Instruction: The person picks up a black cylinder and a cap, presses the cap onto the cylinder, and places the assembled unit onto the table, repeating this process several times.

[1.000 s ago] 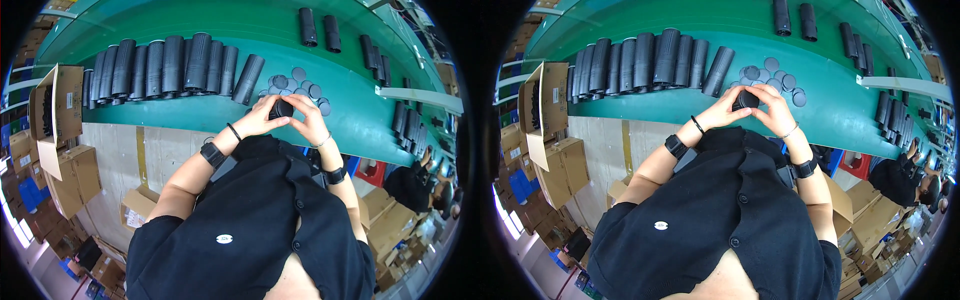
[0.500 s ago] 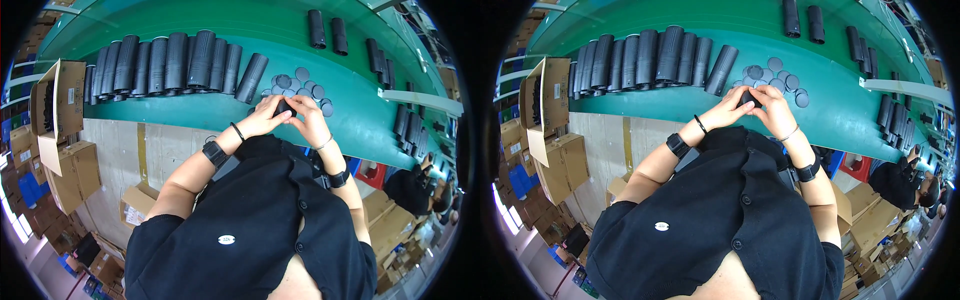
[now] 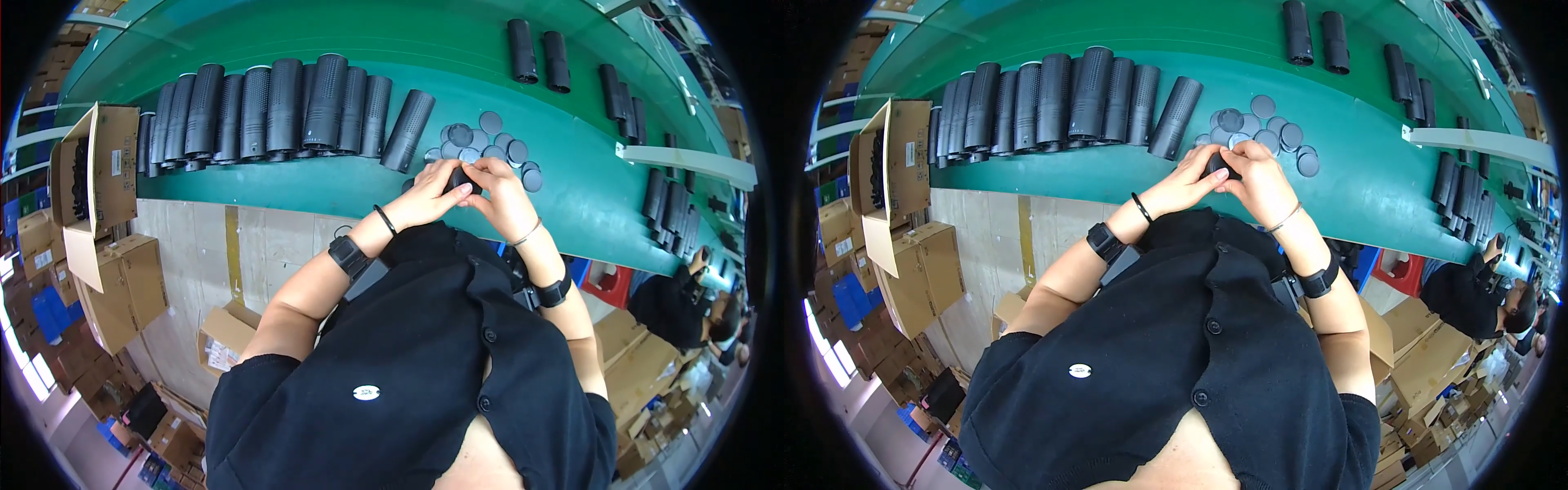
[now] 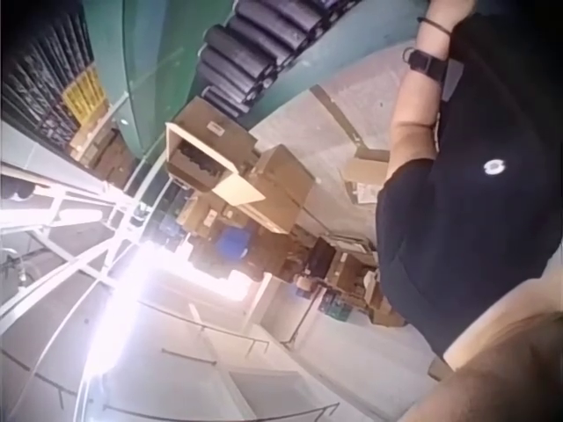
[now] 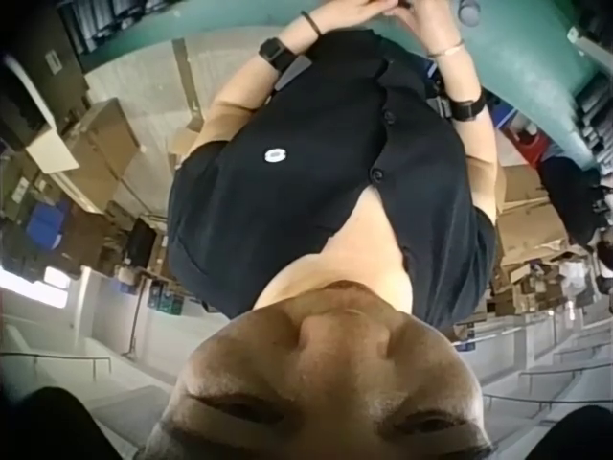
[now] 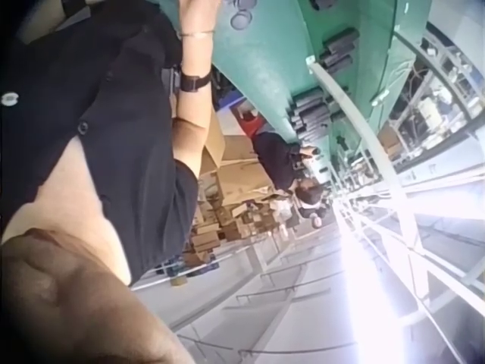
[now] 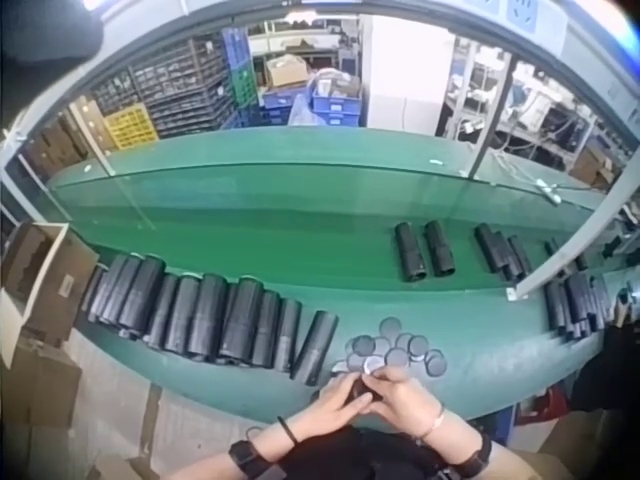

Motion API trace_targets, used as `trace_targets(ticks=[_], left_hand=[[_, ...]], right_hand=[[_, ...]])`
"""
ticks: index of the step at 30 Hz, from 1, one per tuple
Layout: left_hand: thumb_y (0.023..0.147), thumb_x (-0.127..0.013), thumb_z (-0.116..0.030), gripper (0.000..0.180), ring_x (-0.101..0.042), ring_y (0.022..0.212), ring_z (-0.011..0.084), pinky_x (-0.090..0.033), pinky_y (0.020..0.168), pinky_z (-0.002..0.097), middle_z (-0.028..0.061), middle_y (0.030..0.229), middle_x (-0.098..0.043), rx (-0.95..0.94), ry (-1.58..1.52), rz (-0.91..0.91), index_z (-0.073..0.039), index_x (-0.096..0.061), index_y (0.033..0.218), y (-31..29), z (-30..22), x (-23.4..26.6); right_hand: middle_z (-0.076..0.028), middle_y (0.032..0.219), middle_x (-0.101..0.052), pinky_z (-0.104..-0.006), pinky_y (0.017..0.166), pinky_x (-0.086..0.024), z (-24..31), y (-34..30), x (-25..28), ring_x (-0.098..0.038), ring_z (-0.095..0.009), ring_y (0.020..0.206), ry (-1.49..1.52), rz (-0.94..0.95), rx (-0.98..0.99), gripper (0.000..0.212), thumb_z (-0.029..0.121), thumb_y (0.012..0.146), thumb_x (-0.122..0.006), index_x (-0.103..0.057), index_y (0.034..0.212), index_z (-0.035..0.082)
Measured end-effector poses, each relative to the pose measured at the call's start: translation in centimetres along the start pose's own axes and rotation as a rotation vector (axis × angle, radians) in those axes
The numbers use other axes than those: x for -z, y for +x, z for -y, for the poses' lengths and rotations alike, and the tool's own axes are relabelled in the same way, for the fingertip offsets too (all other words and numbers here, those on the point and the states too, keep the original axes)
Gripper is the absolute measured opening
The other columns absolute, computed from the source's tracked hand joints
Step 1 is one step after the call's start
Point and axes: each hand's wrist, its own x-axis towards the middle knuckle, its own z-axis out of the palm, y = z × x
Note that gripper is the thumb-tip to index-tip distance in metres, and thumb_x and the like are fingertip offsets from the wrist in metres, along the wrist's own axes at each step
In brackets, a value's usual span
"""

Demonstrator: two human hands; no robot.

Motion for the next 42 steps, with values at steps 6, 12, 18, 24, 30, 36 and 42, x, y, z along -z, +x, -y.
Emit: trace_targets(ticks=[6,12,18,24,30,36,42], left_hand=[[0.094,-0.053,-0.046,0.058,-0.045,0.118,0.0350,-0.035,0.100,0.0430,0.0179,0.123,-0.052,-0.010,-0.062,-0.051,-0.003,-0.043,0.131,0.0,-0.4,0.2],[0.094,-0.053,-0.046,0.058,-0.046,0.118,0.0353,-0.036,0.100,0.0427,0.0184,0.122,-0.051,-0.039,-0.044,-0.041,-0.002,-0.043,0.131,-0.3,-0.5,0.3],[0.094,-0.053,-0.047,0.058,-0.046,0.117,0.0355,-0.035,0.100,0.0430,0.0186,0.122,-0.050,-0.049,-0.030,-0.070,-0.003,-0.042,0.130,-0.5,-0.2,0.1],[0.093,-0.056,-0.043,0.056,-0.046,0.117,0.0352,-0.035,0.100,0.0435,0.0183,0.121,-0.050,-0.047,-0.028,-0.061,-0.003,-0.042,0.129,-0.8,-0.3,0.1],[0.089,-0.062,-0.040,0.052,-0.051,0.108,0.0341,-0.040,0.093,0.0414,0.0174,0.114,-0.055,-0.091,-0.022,-0.111,-0.003,-0.047,0.123,-0.6,-1.0,0.0],[0.086,-0.069,-0.024,0.054,-0.051,0.115,0.0223,-0.043,0.092,0.0334,0.0146,0.119,-0.054,-0.036,-0.295,-0.113,-0.003,-0.043,0.128,-0.5,0.0,1.0],[0.086,-0.065,-0.015,0.068,-0.045,0.122,0.0209,-0.041,0.099,0.0334,0.0142,0.129,-0.047,0.127,-0.466,0.001,-0.007,-0.028,0.142,-0.6,-1.2,1.7]], right_hand=[[-0.016,0.106,-0.061,-0.0376,0.084,-0.050,-0.4,0.3,-0.1,-0.060,-0.034,0.098,0.122,-0.040,0.006,0.051,0.016,0.066,-0.082,-0.065,0.111,0.000],[-0.016,0.111,-0.060,-0.0379,0.087,-0.049,-1.6,-0.6,-1.1,-0.059,-0.033,0.100,0.173,-0.112,0.054,0.053,0.015,0.066,-0.081,-0.064,0.114,0.000],[-0.013,0.116,-0.059,-0.0351,0.090,-0.048,-0.8,-0.3,-0.5,-0.058,-0.029,0.107,0.100,-0.033,0.071,0.057,0.013,0.068,-0.080,-0.062,0.120,0.003],[-0.012,0.112,-0.060,-0.0348,0.087,-0.049,-0.5,-0.4,-0.5,-0.058,-0.029,0.101,0.073,-0.031,0.097,0.058,0.009,0.065,-0.081,-0.062,0.119,0.002],[-0.012,0.110,-0.060,-0.0345,0.085,-0.049,-0.9,0.1,-0.5,-0.058,-0.029,0.099,0.013,-0.017,0.132,0.059,0.012,0.061,-0.083,-0.065,0.116,0.002],[-0.009,0.106,-0.059,-0.0326,0.084,-0.049,-2.2,1.0,-1.5,-0.059,-0.020,0.096,0.407,-0.018,0.138,0.051,0.018,0.071,-0.082,-0.066,0.118,0.005],[0.000,0.088,-0.052,-0.0221,0.060,-0.047,-4.5,1.6,-4.2,-0.055,-0.008,0.070,0.954,0.205,-0.282,0.031,0.020,0.091,-0.066,-0.066,0.120,0.011]])
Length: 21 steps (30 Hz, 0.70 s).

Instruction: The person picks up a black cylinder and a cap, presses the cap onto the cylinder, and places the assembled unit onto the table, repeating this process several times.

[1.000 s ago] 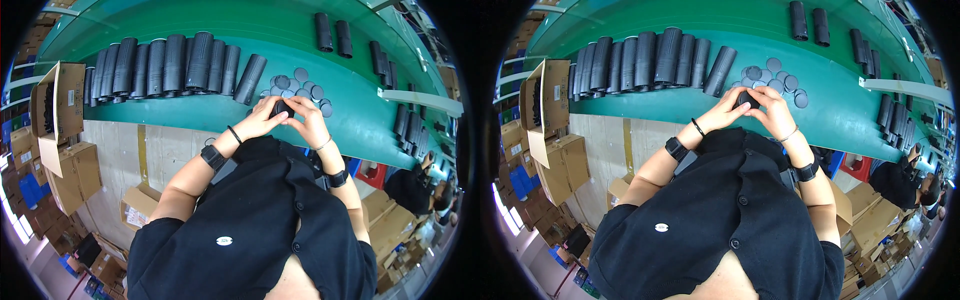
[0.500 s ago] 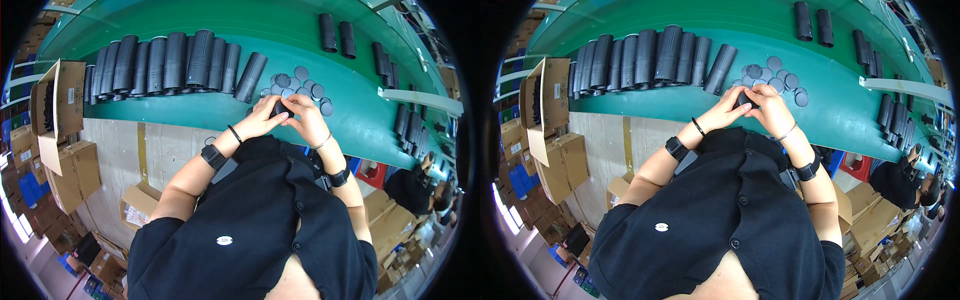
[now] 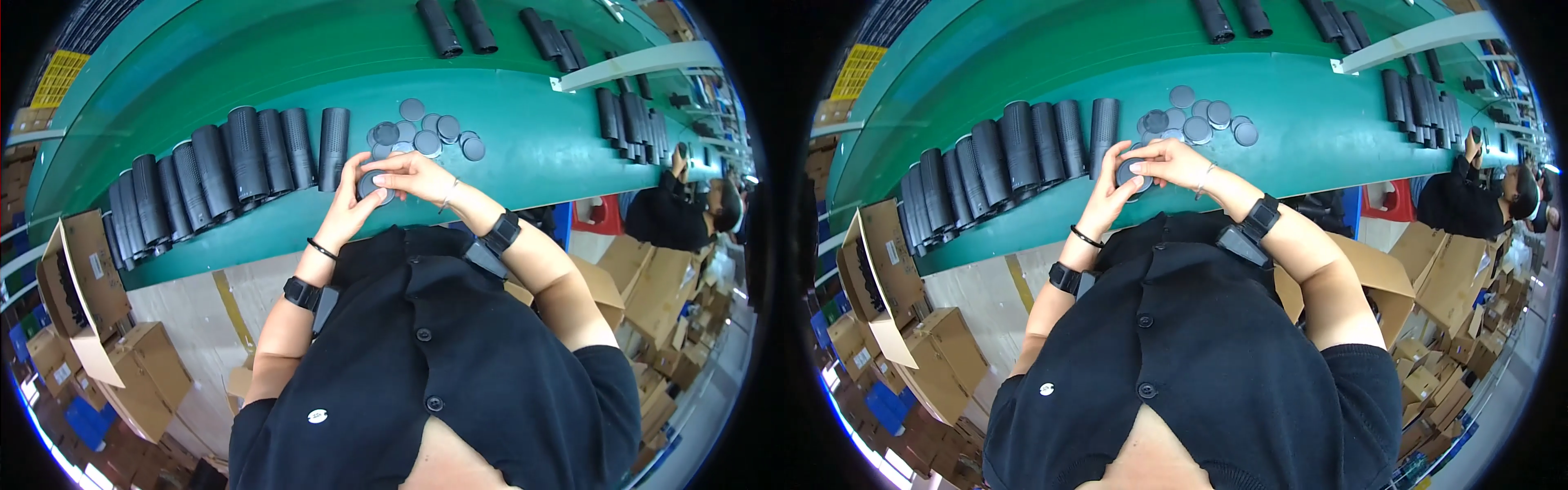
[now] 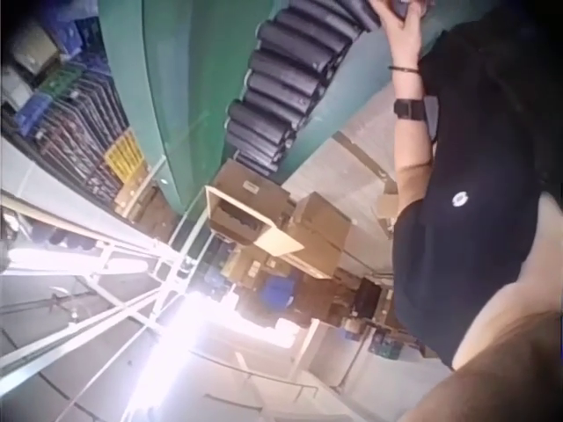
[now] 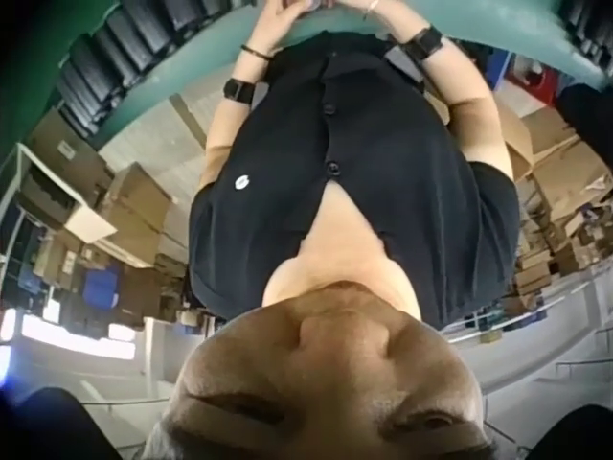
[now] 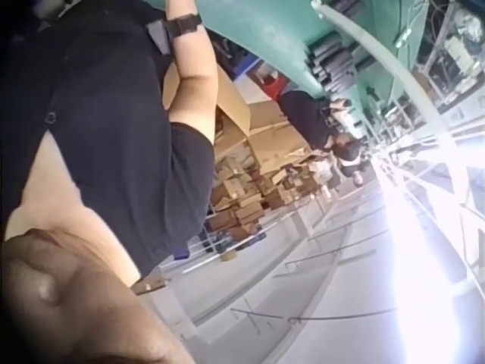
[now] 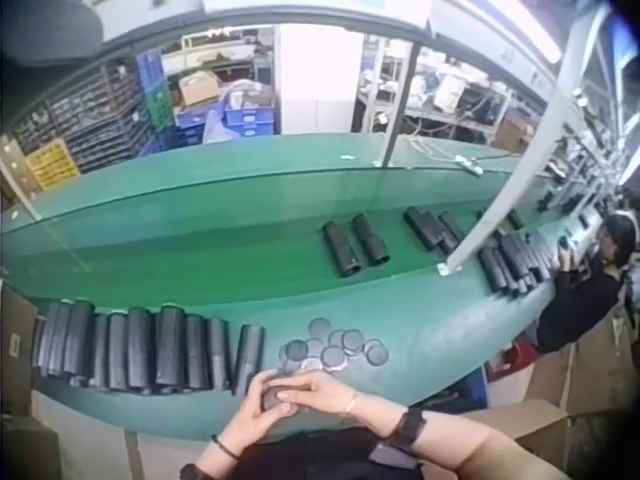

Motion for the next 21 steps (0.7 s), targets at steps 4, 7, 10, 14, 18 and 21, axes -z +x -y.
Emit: trace_targets(ticks=[4,7,10,14,18,21], left_hand=[[0.083,-0.069,-0.013,0.072,-0.050,0.115,0.0195,-0.045,0.093,0.0317,0.0129,0.126,-0.049,-0.027,0.129,-0.010,-0.007,-0.029,0.143,0.3,0.0,-0.3],[0.079,-0.074,-0.012,0.075,-0.054,0.112,0.0212,-0.046,0.095,0.0331,0.0141,0.118,-0.055,0.013,0.045,-0.053,-0.004,-0.030,0.140,0.3,-0.4,-0.7],[0.078,-0.074,-0.009,0.076,-0.055,0.110,0.0194,-0.047,0.093,0.0316,0.0130,0.117,-0.055,0.035,-0.091,-0.079,-0.005,-0.030,0.139,0.0,-0.9,-0.7],[0.079,-0.071,-0.007,0.075,-0.053,0.110,0.0176,-0.048,0.090,0.0293,0.0097,0.121,-0.051,0.076,-0.170,-0.094,-0.008,-0.031,0.142,0.1,-1.1,-0.2],[0.078,-0.070,-0.007,0.071,-0.053,0.109,0.0170,-0.045,0.093,0.0302,0.0077,0.120,-0.052,0.041,-0.181,-0.122,-0.009,-0.036,0.140,0.8,-1.3,0.6],[0.085,-0.063,-0.015,0.056,-0.055,0.109,0.0223,-0.046,0.095,0.0366,0.0135,0.112,-0.058,-0.012,-0.663,-0.151,-0.010,-0.041,0.136,1.6,-2.3,2.3]], right_hand=[[0.000,0.084,-0.056,-0.0211,0.055,-0.046,0.4,0.5,0.3,-0.053,-0.007,0.064,0.017,0.000,-0.026,0.032,0.021,0.089,-0.068,-0.067,0.120,0.012],[0.000,0.079,-0.061,-0.0217,0.051,-0.044,1.0,0.7,0.3,-0.053,-0.006,0.059,0.046,0.027,-0.145,0.033,0.021,0.087,-0.070,-0.068,0.119,0.016],[0.002,0.068,-0.061,-0.0211,0.046,-0.040,1.3,1.2,-0.2,-0.050,-0.005,0.053,0.121,0.060,-0.183,0.031,0.017,0.085,-0.070,-0.069,0.116,0.015],[0.002,0.065,-0.062,-0.0217,0.042,-0.037,1.5,1.9,-0.7,-0.048,-0.005,0.048,0.092,0.012,-0.174,0.027,0.014,0.085,-0.070,-0.072,0.112,0.015],[0.001,0.074,-0.065,-0.0201,0.049,-0.043,0.4,2.1,0.5,-0.052,-0.004,0.056,0.093,0.035,-0.196,0.033,0.018,0.087,-0.069,-0.067,0.119,0.012],[-0.009,0.115,-0.060,-0.0304,0.087,-0.046,-0.6,1.6,1.3,-0.057,-0.016,0.101,-0.001,0.060,0.121,0.075,0.022,0.077,-0.078,-0.042,0.142,0.009]])
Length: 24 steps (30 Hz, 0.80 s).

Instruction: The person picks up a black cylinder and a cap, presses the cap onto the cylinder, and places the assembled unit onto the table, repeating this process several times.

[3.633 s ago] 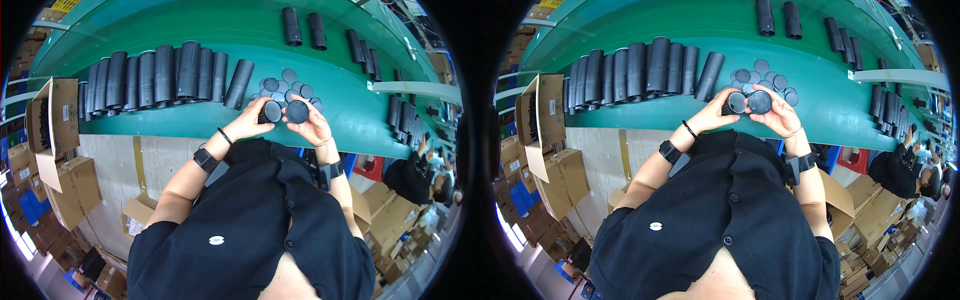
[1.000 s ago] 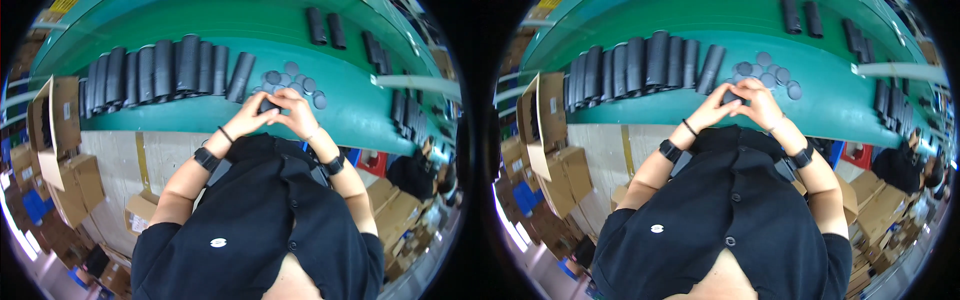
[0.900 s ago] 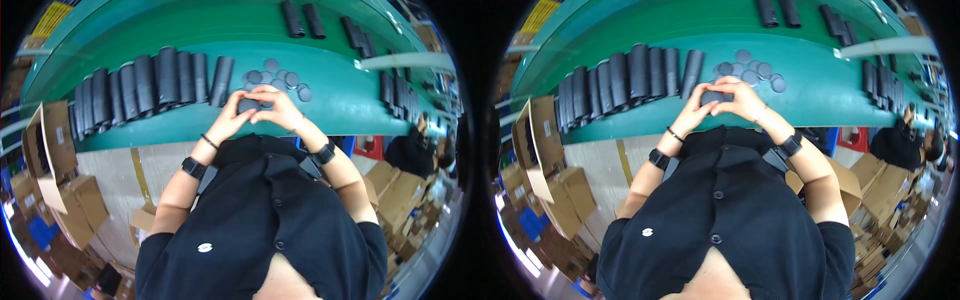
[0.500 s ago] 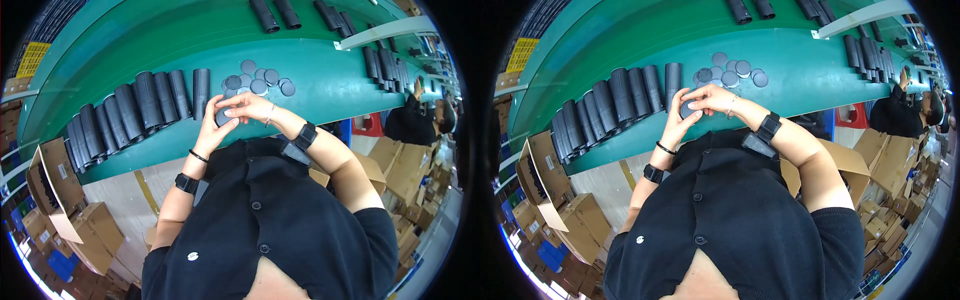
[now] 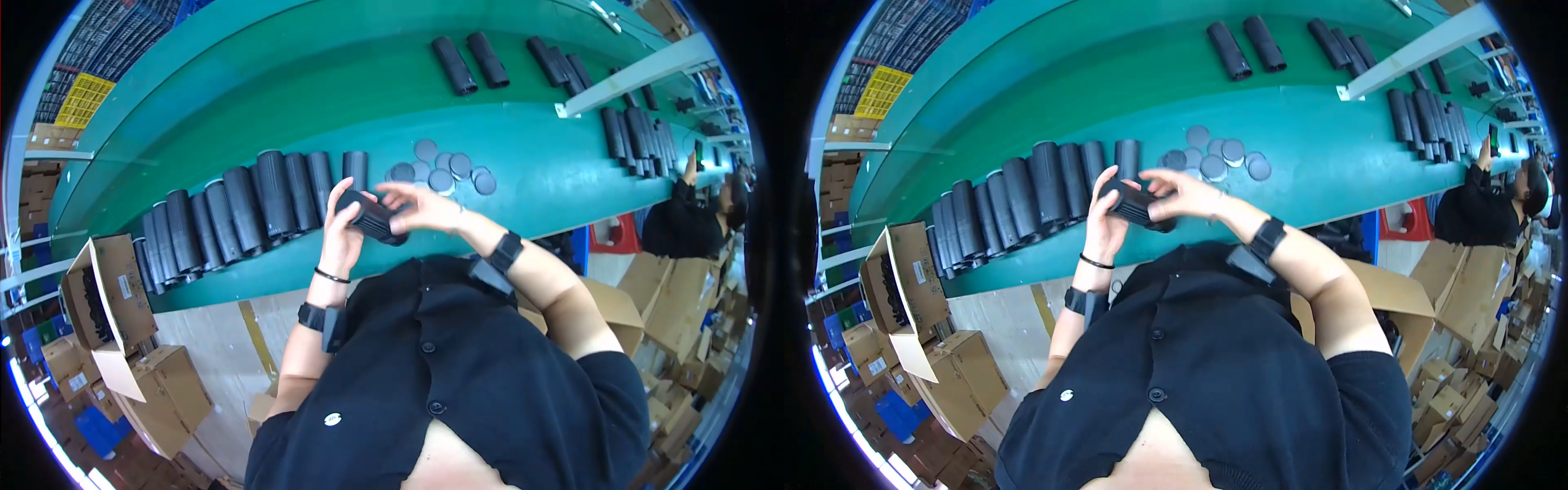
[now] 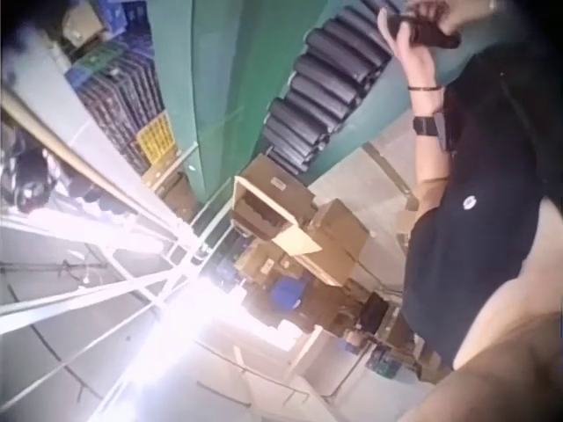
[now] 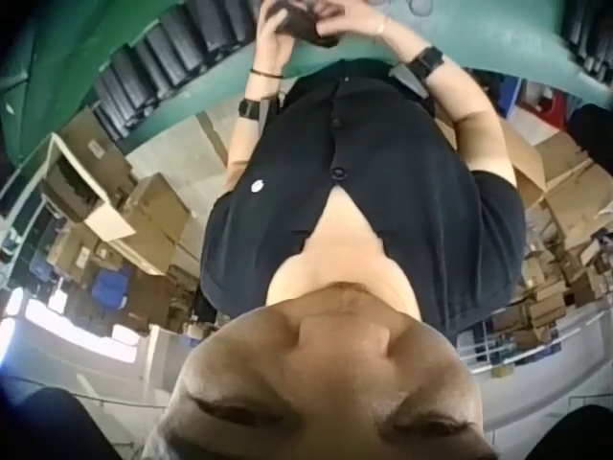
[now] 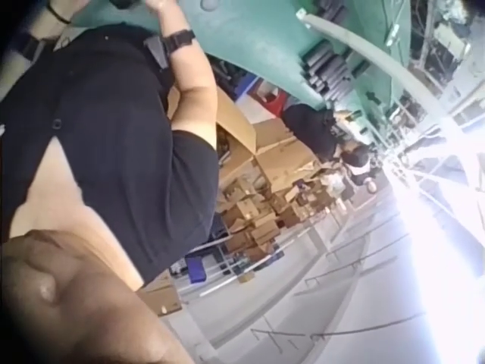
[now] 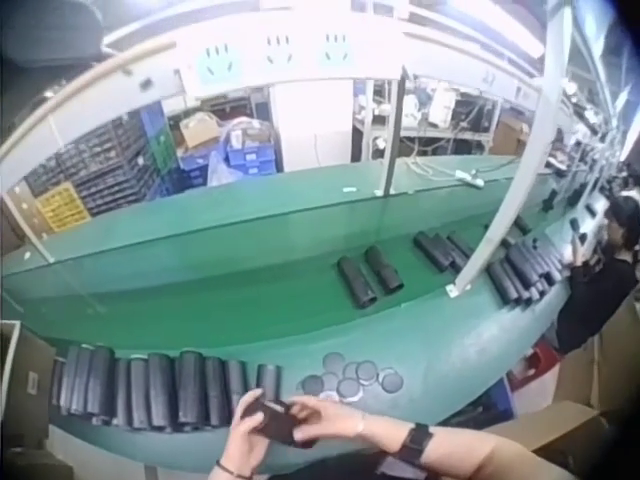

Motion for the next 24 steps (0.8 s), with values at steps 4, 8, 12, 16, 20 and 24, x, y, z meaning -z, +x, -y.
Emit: trace_targets(ticks=[4,8,12,16,20,24], left_hand=[[0.093,-0.057,-0.038,0.057,-0.047,0.122,0.0252,-0.037,0.104,0.0452,0.0133,0.128,-0.051,-0.110,-0.167,-0.037,-0.021,-0.034,0.142,1.7,-1.1,-1.3],[0.096,-0.049,-0.051,0.061,-0.036,0.130,0.0204,-0.024,0.107,0.0454,0.0049,0.140,-0.041,-0.103,0.014,-0.329,-0.028,-0.025,0.147,1.4,-1.5,-0.4],[0.096,-0.055,-0.023,0.036,-0.054,0.106,0.0165,-0.043,0.090,0.0320,0.0041,0.117,-0.057,-0.054,0.018,-0.288,-0.011,-0.048,0.130,-2.0,-1.1,0.5],[0.095,-0.057,-0.017,0.027,-0.060,0.099,0.0150,-0.048,0.084,0.0302,0.0059,0.106,-0.063,-0.038,0.085,-0.340,-0.006,-0.055,0.120,-3.8,-0.4,0.2],[0.094,-0.059,-0.013,0.017,-0.059,0.092,0.0108,-0.046,0.079,0.0248,0.0030,0.096,-0.064,-0.084,0.382,-0.287,-0.005,-0.062,0.109,-2.8,-0.7,-1.6],[0.084,-0.071,-0.014,0.013,-0.059,0.089,0.0191,-0.045,0.082,0.0304,0.0050,0.090,-0.065,-0.546,1.157,-0.015,-0.004,-0.066,0.090,1.2,-2.4,-8.5]], right_hand=[[-0.014,0.129,-0.051,-0.0348,0.102,-0.038,-0.7,0.1,0.2,-0.049,-0.023,0.120,-0.171,0.048,0.107,0.094,0.015,0.070,-0.079,-0.026,0.147,0.009],[-0.015,0.110,-0.051,-0.0349,0.081,-0.045,2.5,4.0,4.3,-0.052,-0.019,0.095,-0.228,-0.218,0.057,0.080,0.023,0.078,-0.073,-0.026,0.141,0.010],[-0.030,0.122,-0.053,-0.0460,0.090,-0.048,0.6,12.4,12.9,-0.058,-0.044,0.106,-0.644,-0.694,-0.031,0.083,0.031,0.079,-0.072,-0.024,0.145,0.016],[-0.029,0.128,-0.048,-0.0505,0.098,-0.042,-1.0,16.6,18.1,-0.051,-0.046,0.115,-0.898,-0.809,-0.356,0.092,0.035,0.080,-0.070,-0.013,0.151,0.024],[-0.019,0.136,-0.039,-0.0546,0.100,-0.032,0.0,17.0,16.3,-0.035,-0.038,0.127,-1.195,-0.954,-0.309,0.077,0.035,0.080,-0.071,-0.031,0.145,0.025],[-0.015,0.132,-0.043,-0.0506,0.096,-0.035,4.8,15.9,9.7,-0.037,-0.035,0.124,-1.291,-0.965,0.006,0.048,0.026,0.076,-0.070,-0.058,0.122,0.019]])
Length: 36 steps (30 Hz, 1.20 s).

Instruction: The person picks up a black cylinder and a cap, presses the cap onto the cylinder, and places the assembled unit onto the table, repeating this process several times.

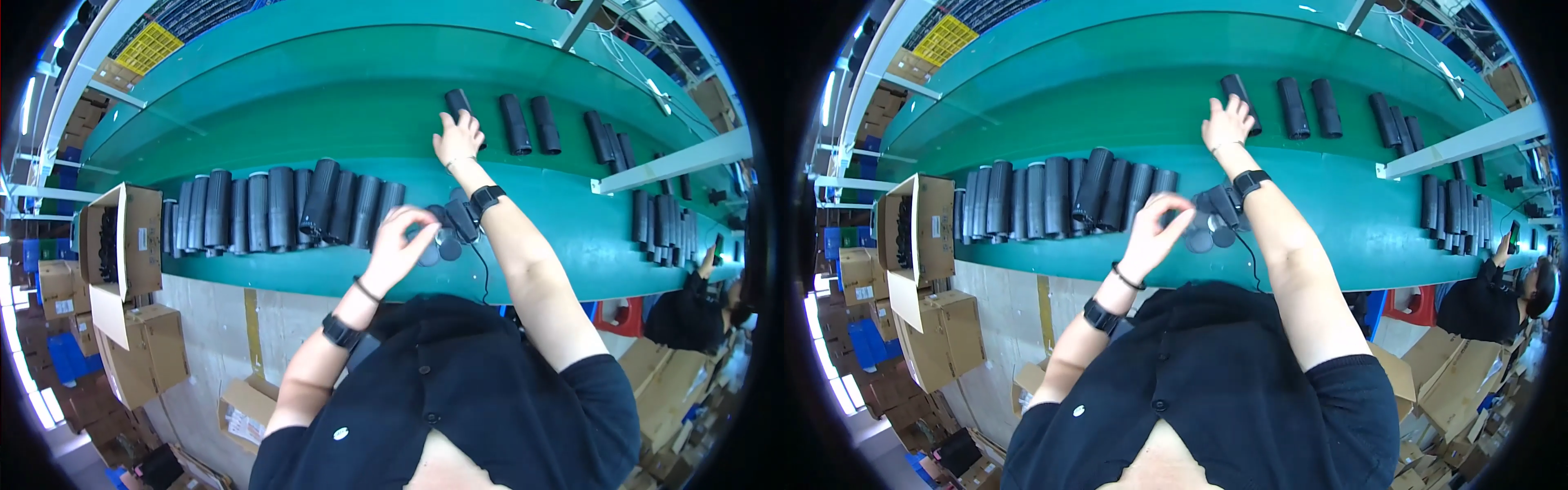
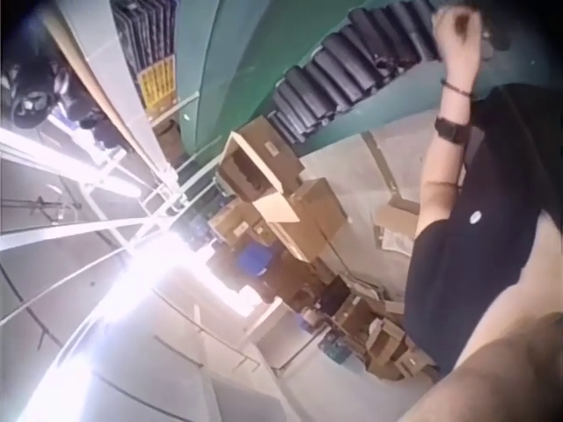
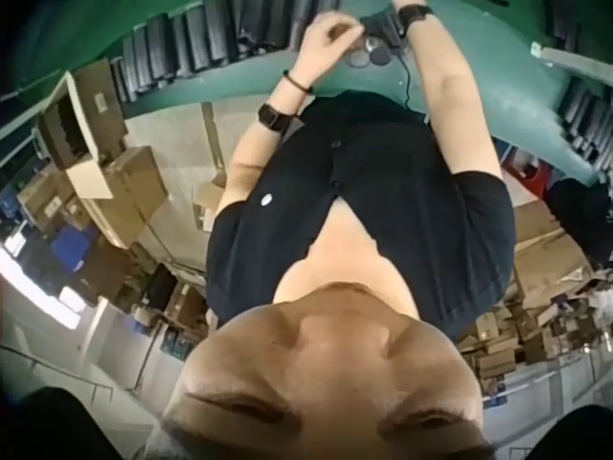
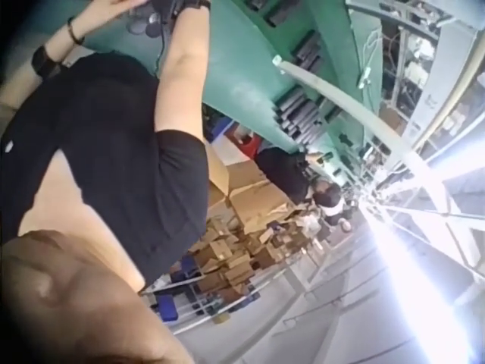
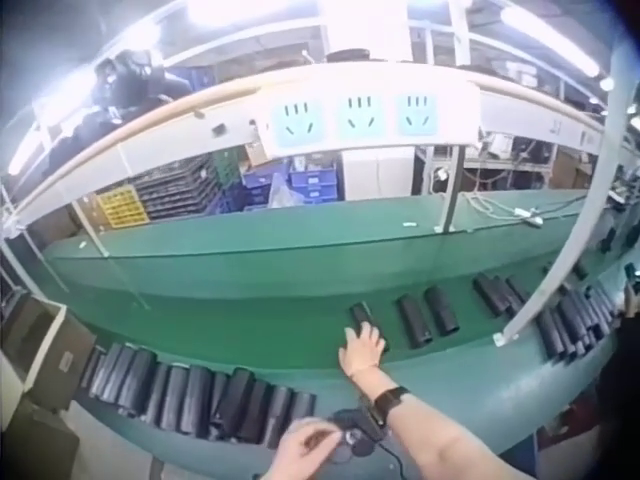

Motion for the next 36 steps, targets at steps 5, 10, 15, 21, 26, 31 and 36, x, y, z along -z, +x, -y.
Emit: trace_targets(ticks=[5,10,15,21,26,31,36], left_hand=[[0.075,-0.075,-0.039,0.039,-0.055,0.099,0.0212,-0.027,0.094,0.0460,0.0032,0.095,-0.063,-0.246,0.489,0.047,-0.009,-0.063,0.097,2.4,-4.2,-3.3],[0.078,-0.073,-0.037,0.032,-0.055,0.095,0.0209,-0.025,0.095,0.0492,0.0025,0.088,-0.062,-0.251,0.525,0.111,-0.009,-0.062,0.089,1.8,-4.6,-4.0],[0.080,-0.071,-0.034,0.028,-0.055,0.093,0.0218,-0.025,0.095,0.0500,0.0032,0.085,-0.061,-0.275,0.571,0.120,-0.008,-0.061,0.085,1.2,-4.3,-5.2],[0.079,-0.070,-0.033,0.028,-0.054,0.090,0.0233,-0.025,0.095,0.0504,0.0050,0.080,-0.058,-0.214,0.531,0.070,-0.008,-0.058,0.080,0.8,-3.5,-5.5],[0.079,-0.070,-0.034,0.028,-0.054,0.087,0.0232,-0.025,0.095,0.0512,0.0051,0.081,-0.057,-0.254,0.558,0.058,-0.009,-0.057,0.081,0.6,-3.5,-5.3],[0.082,-0.069,-0.034,0.029,-0.056,0.088,0.0227,-0.032,0.092,0.0443,0.0069,0.083,-0.058,-0.169,0.433,0.092,-0.008,-0.058,0.086,0.5,-3.0,-4.1],[0.086,-0.067,-0.026,0.033,-0.058,0.095,0.0335,-0.050,0.076,0.0418,0.0173,0.096,-0.057,0.145,0.519,-0.075,-0.001,-0.056,0.104,0.5,6.9,-1.6]], right_hand=[[-0.015,0.126,-0.049,-0.0475,0.092,-0.034,2.2,-2.7,2.4,-0.041,-0.033,0.119,-0.005,-0.055,0.164,0.023,0.013,0.074,-0.063,-0.072,0.095,0.012],[-0.013,0.117,-0.053,-0.0467,0.091,-0.034,1.2,-4.2,3.9,-0.044,-0.031,0.115,-0.077,-0.011,0.205,0.019,0.012,0.076,-0.061,-0.072,0.091,0.011],[-0.010,0.111,-0.055,-0.0462,0.090,-0.035,0.9,-5.3,4.5,-0.045,-0.029,0.113,-0.190,0.052,0.235,0.017,0.014,0.079,-0.058,-0.072,0.090,0.012],[-0.008,0.105,-0.057,-0.0430,0.085,-0.039,0.8,-6.0,3.8,-0.049,-0.027,0.107,-0.245,0.107,0.245,0.017,0.013,0.076,-0.060,-0.072,0.088,0.013],[-0.007,0.105,-0.059,-0.0421,0.084,-0.042,1.1,-6.3,3.8,-0.051,-0.026,0.107,-0.297,0.125,0.270,0.017,0.015,0.077,-0.060,-0.072,0.088,0.013],[-0.008,0.107,-0.061,-0.0433,0.085,-0.046,-0.6,-6.8,4.4,-0.053,-0.027,0.110,-0.205,0.252,0.176,0.020,0.019,0.074,-0.062,-0.072,0.090,0.015],[-0.016,0.096,-0.067,-0.0424,0.083,-0.052,-7.8,-10.6,5.6,-0.063,-0.032,0.095,0.081,0.369,0.077,0.019,0.016,0.076,-0.062,-0.071,0.093,0.010]])
